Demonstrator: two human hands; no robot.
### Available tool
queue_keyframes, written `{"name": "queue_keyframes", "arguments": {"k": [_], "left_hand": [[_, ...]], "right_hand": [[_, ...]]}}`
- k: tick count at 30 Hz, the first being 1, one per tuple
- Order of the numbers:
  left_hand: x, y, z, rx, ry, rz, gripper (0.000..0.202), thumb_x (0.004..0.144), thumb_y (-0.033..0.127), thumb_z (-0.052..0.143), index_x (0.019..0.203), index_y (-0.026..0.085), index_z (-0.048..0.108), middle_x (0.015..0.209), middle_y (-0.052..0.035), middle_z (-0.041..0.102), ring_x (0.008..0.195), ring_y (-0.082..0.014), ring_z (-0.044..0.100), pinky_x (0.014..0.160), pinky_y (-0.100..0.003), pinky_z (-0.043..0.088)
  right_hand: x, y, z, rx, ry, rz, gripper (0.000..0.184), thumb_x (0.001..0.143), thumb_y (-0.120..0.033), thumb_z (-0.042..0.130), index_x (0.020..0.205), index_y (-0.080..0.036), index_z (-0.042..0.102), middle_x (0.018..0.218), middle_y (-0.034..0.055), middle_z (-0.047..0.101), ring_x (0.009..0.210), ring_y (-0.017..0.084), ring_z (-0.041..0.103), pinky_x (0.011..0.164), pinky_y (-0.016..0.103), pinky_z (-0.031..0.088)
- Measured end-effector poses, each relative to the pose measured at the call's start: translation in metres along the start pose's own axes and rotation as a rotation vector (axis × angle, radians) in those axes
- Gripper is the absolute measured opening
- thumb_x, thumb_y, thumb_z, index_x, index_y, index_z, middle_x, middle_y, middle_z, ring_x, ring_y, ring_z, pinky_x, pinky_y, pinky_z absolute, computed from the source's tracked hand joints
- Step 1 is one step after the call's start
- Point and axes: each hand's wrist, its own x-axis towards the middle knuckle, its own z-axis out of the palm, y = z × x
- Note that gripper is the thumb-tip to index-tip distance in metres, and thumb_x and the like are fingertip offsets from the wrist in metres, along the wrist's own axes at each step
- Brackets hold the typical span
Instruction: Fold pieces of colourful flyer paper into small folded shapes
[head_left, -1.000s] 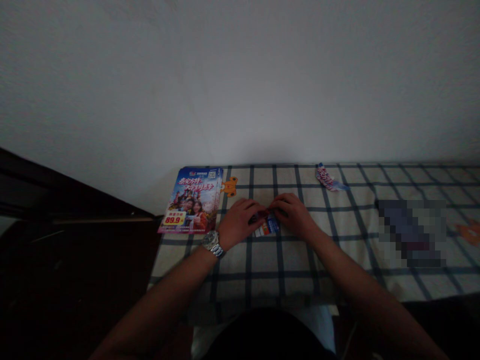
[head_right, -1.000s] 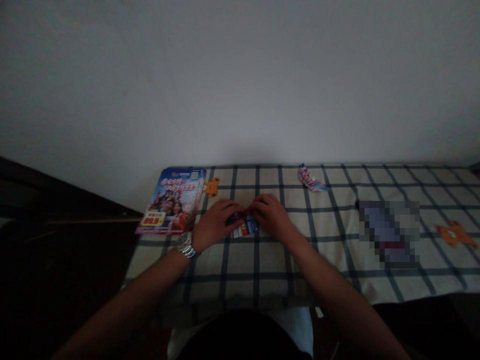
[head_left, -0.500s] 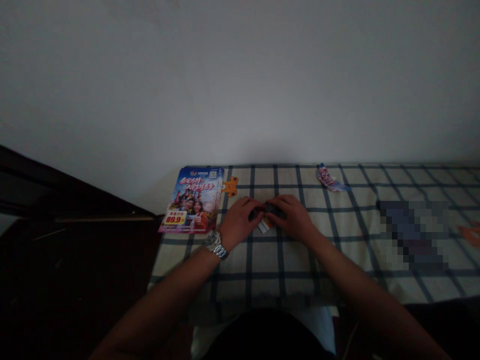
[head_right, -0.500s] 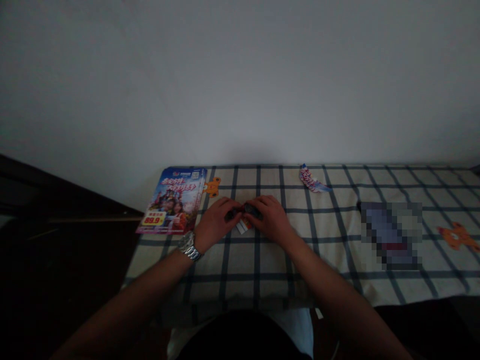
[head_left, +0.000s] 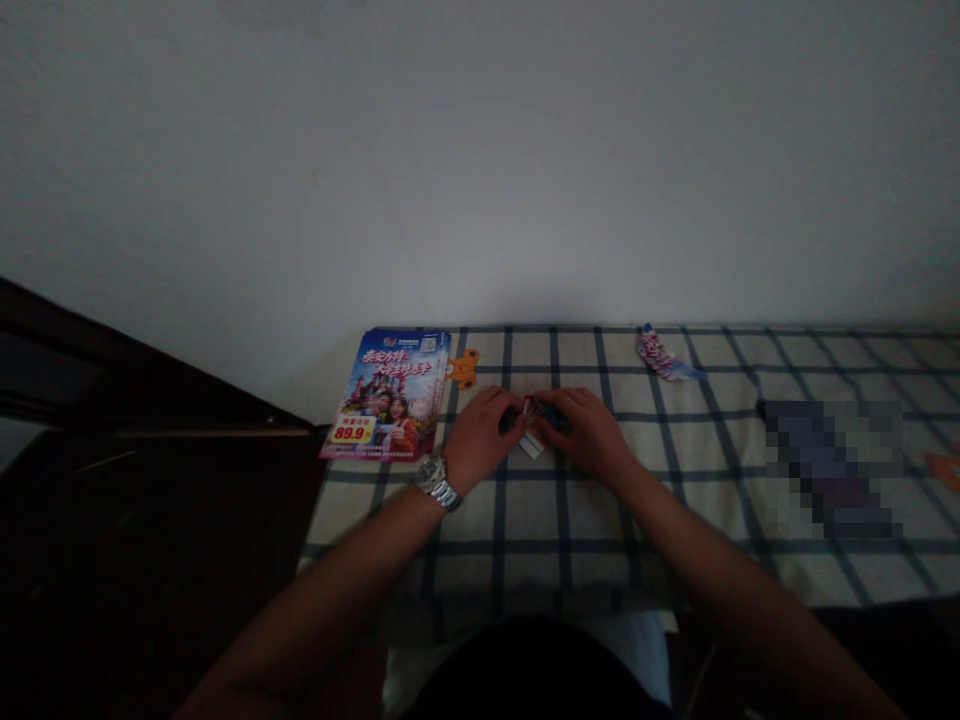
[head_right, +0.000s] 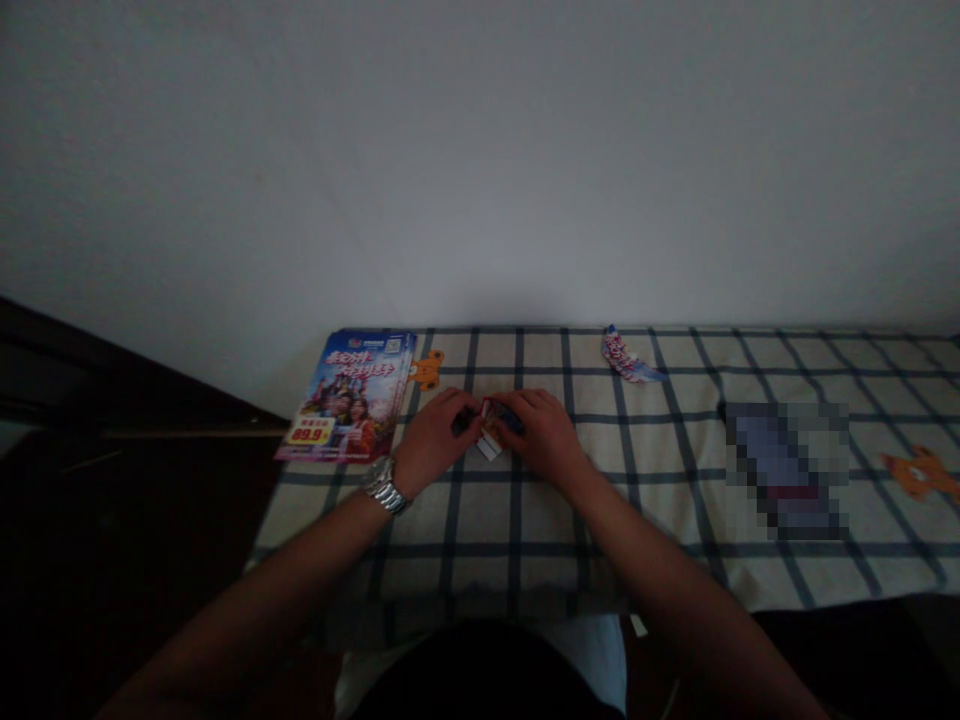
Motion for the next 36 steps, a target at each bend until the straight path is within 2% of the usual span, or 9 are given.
{"name": "queue_keyframes", "arguments": {"k": [8,19,36], "left_hand": [[0.0009,0.0011,-0.0003,0.004,0.009,-0.015,0.005,0.092,0.018,0.064,0.094,0.021,0.06,0.095,-0.0024,0.062,0.091,-0.0199,0.062,0.08,-0.034,0.052],[0.0008,-0.0022,0.0018,0.017,0.007,-0.045,0.005,0.092,0.019,0.064,0.096,0.021,0.061,0.094,-0.0017,0.063,0.09,-0.019,0.062,0.08,-0.032,0.049],[0.002,0.001,0.0004,0.039,0.004,-0.049,0.004,0.092,0.019,0.063,0.094,0.021,0.061,0.093,-0.0016,0.063,0.09,-0.0196,0.061,0.079,-0.032,0.048]], "right_hand": [[-0.0008,-0.0003,-0.0001,-0.068,-0.033,-0.059,0.03,0.099,-0.023,0.06,0.128,-0.025,0.064,0.118,0.0095,0.072,0.108,0.03,0.064,0.093,0.047,0.054],[0.0012,-0.0012,0.0008,-0.111,-0.052,-0.177,0.03,0.102,-0.028,0.058,0.131,-0.024,0.064,0.128,0.0101,0.069,0.111,0.027,0.065,0.097,0.045,0.054],[0.0011,-0.0019,-0.0019,-0.137,-0.077,-0.139,0.019,0.101,-0.026,0.057,0.117,-0.022,0.067,0.124,0.0113,0.069,0.11,0.027,0.065,0.096,0.043,0.053]]}}
